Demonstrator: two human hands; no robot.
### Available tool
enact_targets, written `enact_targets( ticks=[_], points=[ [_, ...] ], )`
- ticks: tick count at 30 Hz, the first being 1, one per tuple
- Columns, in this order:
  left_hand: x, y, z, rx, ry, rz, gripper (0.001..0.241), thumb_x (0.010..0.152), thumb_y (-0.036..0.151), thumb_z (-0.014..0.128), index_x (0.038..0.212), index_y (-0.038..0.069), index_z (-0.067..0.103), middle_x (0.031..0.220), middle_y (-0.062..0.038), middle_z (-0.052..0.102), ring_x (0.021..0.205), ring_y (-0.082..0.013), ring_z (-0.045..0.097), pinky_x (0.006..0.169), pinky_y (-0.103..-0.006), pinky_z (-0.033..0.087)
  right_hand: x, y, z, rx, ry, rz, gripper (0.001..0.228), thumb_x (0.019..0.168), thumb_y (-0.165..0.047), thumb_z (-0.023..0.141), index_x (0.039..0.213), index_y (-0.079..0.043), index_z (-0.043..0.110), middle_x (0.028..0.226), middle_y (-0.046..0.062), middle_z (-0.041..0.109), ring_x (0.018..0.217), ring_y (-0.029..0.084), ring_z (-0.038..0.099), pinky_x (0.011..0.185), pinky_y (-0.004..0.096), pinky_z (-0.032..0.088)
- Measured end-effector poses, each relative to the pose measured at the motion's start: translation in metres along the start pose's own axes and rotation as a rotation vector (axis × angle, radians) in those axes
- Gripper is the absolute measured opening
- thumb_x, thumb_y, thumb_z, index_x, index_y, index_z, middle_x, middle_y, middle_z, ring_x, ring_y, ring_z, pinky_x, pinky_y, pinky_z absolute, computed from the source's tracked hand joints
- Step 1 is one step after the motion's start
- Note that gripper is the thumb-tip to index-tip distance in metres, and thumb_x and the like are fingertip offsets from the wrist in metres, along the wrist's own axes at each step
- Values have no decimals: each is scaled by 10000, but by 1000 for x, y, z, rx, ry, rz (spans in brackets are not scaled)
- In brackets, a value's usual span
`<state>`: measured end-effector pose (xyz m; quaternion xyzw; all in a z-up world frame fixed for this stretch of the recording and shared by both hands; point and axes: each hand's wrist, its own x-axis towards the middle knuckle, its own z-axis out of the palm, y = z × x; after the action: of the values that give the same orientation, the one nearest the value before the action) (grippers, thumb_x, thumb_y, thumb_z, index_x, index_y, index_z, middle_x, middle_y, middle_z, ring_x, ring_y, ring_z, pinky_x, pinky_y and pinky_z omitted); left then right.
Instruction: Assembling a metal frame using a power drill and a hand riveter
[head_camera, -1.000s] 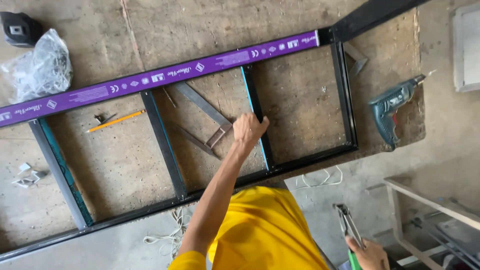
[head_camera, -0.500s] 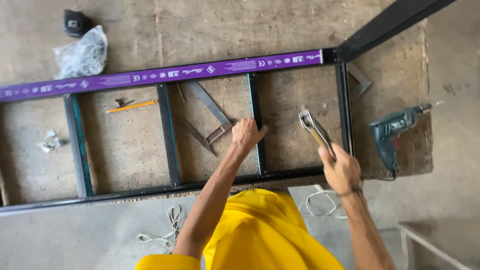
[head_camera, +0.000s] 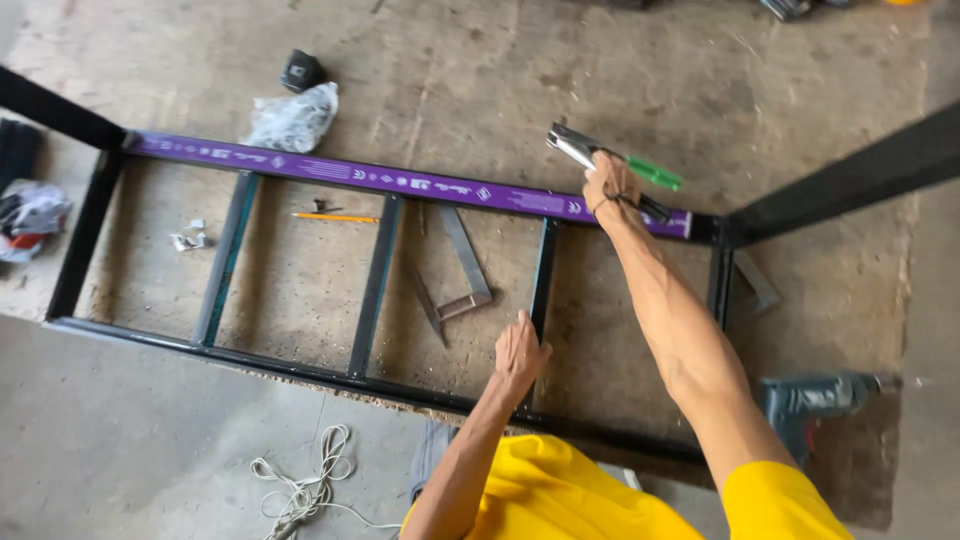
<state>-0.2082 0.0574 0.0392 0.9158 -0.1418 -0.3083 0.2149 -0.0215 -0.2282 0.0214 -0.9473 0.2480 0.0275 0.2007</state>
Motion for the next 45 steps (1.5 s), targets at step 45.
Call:
enact_targets(
  ticks=[45],
  points=[
    [-7, -325, -186, -339, -59, 83, 738, 828, 618, 720, 1249, 43, 530, 1107, -296, 730, 1043, -495, 712, 907, -604, 575, -352, -41, 137, -44, 84, 354, 696, 808, -269, 773, 1460, -76, 627, 1210, 238, 714, 1102, 439, 692, 917, 507, 570]
  ],
)
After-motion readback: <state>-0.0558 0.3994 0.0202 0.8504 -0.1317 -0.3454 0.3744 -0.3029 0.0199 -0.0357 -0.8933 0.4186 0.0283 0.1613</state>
